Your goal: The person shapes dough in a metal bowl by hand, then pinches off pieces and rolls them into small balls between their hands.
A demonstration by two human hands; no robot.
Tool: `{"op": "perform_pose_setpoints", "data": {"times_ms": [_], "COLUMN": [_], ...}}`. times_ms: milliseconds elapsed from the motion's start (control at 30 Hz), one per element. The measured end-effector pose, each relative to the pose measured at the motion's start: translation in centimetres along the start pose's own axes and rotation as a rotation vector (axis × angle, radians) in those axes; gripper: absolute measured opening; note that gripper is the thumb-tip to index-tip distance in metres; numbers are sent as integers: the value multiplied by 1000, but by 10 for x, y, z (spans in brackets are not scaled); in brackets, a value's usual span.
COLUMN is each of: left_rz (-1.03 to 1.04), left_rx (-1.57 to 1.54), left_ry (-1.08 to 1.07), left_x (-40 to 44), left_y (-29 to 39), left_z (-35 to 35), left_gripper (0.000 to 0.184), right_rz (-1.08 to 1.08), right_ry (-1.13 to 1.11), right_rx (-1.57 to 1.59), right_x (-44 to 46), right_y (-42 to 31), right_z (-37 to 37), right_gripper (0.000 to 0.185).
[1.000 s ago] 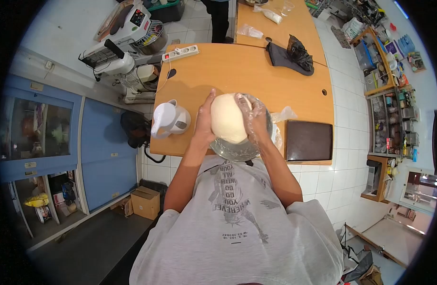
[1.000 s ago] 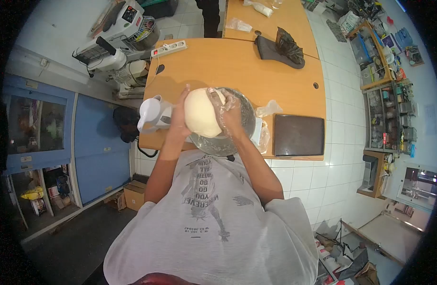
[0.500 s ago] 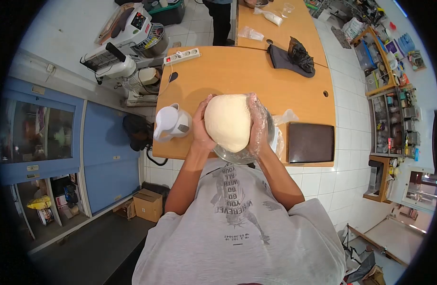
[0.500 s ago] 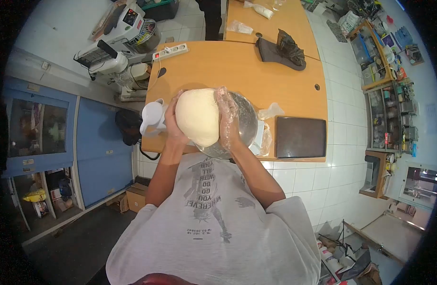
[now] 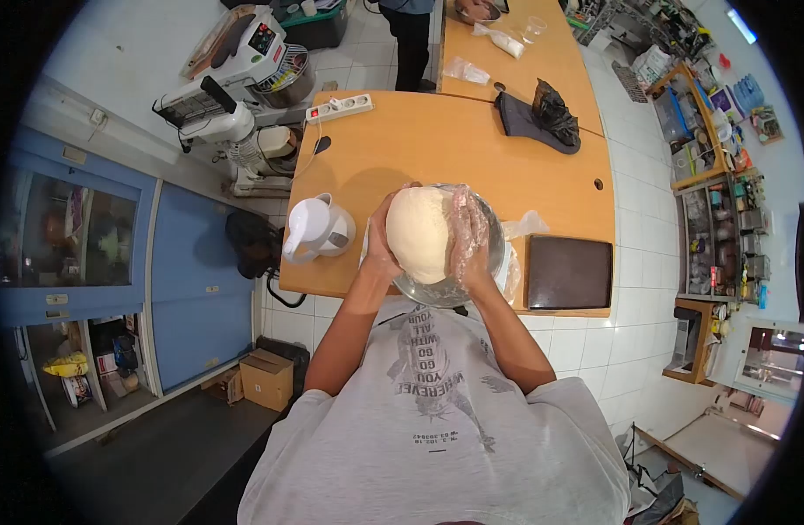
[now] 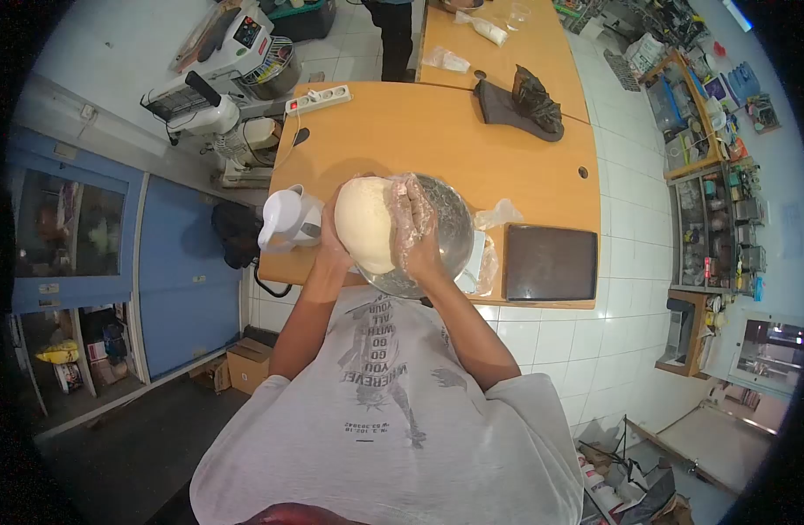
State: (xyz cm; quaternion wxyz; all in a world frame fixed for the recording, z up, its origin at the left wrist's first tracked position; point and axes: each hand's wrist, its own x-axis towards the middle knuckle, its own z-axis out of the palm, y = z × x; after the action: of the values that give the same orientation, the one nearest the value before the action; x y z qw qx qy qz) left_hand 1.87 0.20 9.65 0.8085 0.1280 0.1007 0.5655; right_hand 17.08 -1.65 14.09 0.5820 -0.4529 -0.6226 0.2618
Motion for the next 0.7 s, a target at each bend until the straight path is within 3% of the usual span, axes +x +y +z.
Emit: {"op": "perform_pose_setpoints", "data": {"times_ms": [33, 67, 133, 167, 233, 267, 333, 367, 433, 467, 533, 567, 633, 667, 700], "left_rz": [21, 25, -56, -53, -95, -94, 3, 3, -26, -25, -5, -3, 12, 12, 150], "left_rx": [67, 65, -70, -71, -194, -196, 122, 122, 367, 366, 210, 210, -73, -72, -80], "left_ry": [122, 124, -74, -77, -466, -467, -192, -194, -263, -266, 102, 102, -88, -86, -119], "left_x": [-2, -2, 0, 5, 14, 11, 0, 0, -1, -1, -4, -4, -3, -2, 1], "left_y": [-1, 0, 4, 6, 8, 5, 3, 5, 10, 6, -9, -12, -14, -20, -26], "left_z": [2, 5, 15, 20, 41, 56, 99, 103, 107, 97, 56, 44, 26, 19, 17], "left_gripper": [45, 45, 47, 47, 44, 44, 49, 49, 50, 50, 53, 53, 63, 63, 62], "right_rz": [-533, -534, -173, -177, 109, 256, 550, 549, 228, 225, 148, 148, 174, 175, 366], "right_ry": [47, 43, -130, -131, -136, -135, -123, -123, 15, 15, 261, 259, 319, 318, 274], "right_rx": [-624, -621, -287, -287, 67, 242, 593, 592, 177, 175, -65, -64, -221, -219, 191], "right_x": [-2, -7, -10, -6, 10, 16, 23, 23, 22, 24, 28, 28, 28, 27, 25], "right_y": [6, 9, -2, -6, -29, -41, -53, -51, -46, -42, -34, -27, -13, -10, -8], "right_z": [-3, -6, -11, -11, -7, -5, -4, -4, -5, -4, 3, 1, -5, -7, -8], "right_gripper": [31, 31, 52, 52, 59, 62, 69, 69, 66, 66, 61, 61, 56, 56, 55]}}
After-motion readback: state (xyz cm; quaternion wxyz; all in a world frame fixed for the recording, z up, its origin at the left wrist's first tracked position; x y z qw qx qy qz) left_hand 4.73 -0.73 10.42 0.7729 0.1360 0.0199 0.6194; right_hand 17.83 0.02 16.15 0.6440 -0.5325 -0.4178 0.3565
